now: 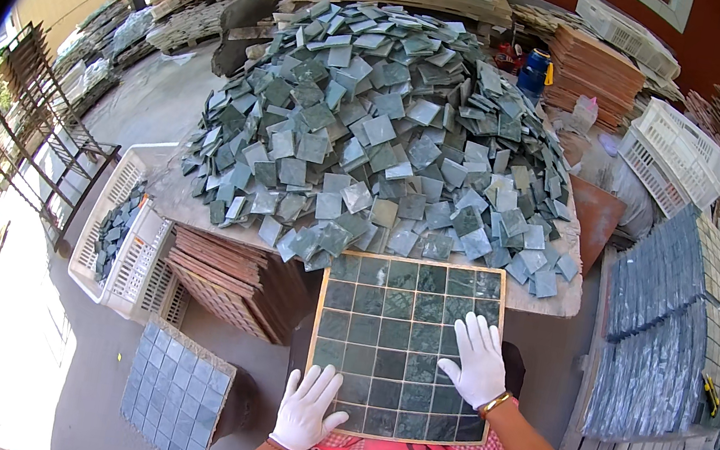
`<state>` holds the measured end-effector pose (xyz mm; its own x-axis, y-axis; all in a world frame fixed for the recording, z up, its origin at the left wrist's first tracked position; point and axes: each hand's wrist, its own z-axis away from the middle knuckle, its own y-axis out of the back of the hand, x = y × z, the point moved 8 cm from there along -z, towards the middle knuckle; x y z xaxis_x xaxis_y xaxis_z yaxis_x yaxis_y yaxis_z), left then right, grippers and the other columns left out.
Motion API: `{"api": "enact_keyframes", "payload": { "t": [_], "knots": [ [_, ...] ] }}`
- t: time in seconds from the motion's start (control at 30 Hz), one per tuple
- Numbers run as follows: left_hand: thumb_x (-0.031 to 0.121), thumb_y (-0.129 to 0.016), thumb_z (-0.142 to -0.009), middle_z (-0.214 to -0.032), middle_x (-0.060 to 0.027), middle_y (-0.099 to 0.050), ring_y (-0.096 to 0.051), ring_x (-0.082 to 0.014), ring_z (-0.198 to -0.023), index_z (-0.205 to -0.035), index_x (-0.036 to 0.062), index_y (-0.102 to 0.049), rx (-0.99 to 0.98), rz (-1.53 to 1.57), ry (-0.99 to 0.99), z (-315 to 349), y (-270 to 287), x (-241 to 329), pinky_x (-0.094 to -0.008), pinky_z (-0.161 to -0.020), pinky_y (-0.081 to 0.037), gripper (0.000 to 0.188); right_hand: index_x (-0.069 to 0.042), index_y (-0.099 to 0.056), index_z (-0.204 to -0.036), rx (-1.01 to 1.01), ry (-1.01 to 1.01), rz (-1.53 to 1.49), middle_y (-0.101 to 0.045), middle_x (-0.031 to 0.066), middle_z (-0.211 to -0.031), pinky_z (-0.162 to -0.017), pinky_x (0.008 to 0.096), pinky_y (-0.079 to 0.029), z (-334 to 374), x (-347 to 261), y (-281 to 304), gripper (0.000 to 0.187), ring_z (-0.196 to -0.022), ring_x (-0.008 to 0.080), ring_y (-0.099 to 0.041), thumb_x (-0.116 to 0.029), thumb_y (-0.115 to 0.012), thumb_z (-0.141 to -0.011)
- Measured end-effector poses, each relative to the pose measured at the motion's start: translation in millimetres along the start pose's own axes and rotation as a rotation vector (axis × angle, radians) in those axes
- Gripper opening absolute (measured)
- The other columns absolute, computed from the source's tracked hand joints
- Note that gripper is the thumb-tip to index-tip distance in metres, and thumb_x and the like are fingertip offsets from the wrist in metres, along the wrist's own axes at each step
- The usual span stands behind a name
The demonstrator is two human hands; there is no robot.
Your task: The person places small square tiles onto a yellow grid board, arranging them one by one to fill the grid. The person then lifts the completed tile sheet and sets it aside before continuing with another grid.
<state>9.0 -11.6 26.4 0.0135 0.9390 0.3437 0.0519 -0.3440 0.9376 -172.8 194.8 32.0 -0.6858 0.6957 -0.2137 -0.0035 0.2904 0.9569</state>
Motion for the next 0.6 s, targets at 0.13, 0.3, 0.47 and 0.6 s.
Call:
{"api": "enact_keyframes", "payload": {
  "t": [0.13,0.3,0.47,0.6],
  "knots": [
    [0.038,-0.063,-0.085,-0.145,-0.0233,-0.038,-0.034,-0.0404,-0.135,-0.14,-0.0014,-0.04,0.16,0.095,0.184,11.3,-6.6,-22.3,-0.0514,-0.111,-0.025,0.071,-0.002,-0.041,-0.139,-0.02,0.045,0.061,-0.037,0.0213,-0.146,-0.114,0.0491,-0.023,-26.1,-16.3,-15.5,0.076,-0.137,0.0371,-0.033,-0.044,-0.066,-0.081],
    [0.02,-0.057,-0.089,-0.144,-0.0271,-0.038,-0.04,-0.0423,-0.131,-0.14,-0.0049,-0.038,0.387,0.461,0.359,21.7,-2.7,-47.4,-0.0414,-0.109,-0.035,0.06,-0.003,-0.042,-0.139,-0.201,0.335,-0.006,-0.037,0.0182,-0.146,-0.114,0.0486,-0.023,-25.1,-119.8,-41.8,0.079,-0.137,0.0339,-0.032,-0.051,-0.064,-0.08],
    [0.015,-0.048,-0.094,-0.142,-0.0243,-0.044,-0.043,-0.0367,-0.132,-0.137,-0.0035,-0.045,0.505,0.667,0.367,30.2,-6.0,-61.7,-0.0367,-0.109,-0.034,0.047,-0.003,-0.043,-0.138,-0.362,0.736,-0.161,-0.039,0.0156,-0.146,-0.113,0.0434,-0.024,8.0,-201.7,-56.0,0.07,-0.137,0.0281,-0.033,-0.047,-0.058,-0.086],
    [0.013,-0.045,-0.096,-0.142,-0.021,-0.045,-0.042,-0.0313,-0.135,-0.138,-0.0036,-0.045,0.573,0.837,0.405,34.6,-14.8,-72.7,-0.0351,-0.112,-0.03,0.045,-0.006,-0.045,-0.137,-0.42,0.988,-0.382,-0.043,0.0144,-0.143,-0.113,0.0421,-0.025,38.1,-222.2,-66.9,0.06,-0.134,0.0275,-0.039,-0.039,-0.057,-0.089]
  ]
}}
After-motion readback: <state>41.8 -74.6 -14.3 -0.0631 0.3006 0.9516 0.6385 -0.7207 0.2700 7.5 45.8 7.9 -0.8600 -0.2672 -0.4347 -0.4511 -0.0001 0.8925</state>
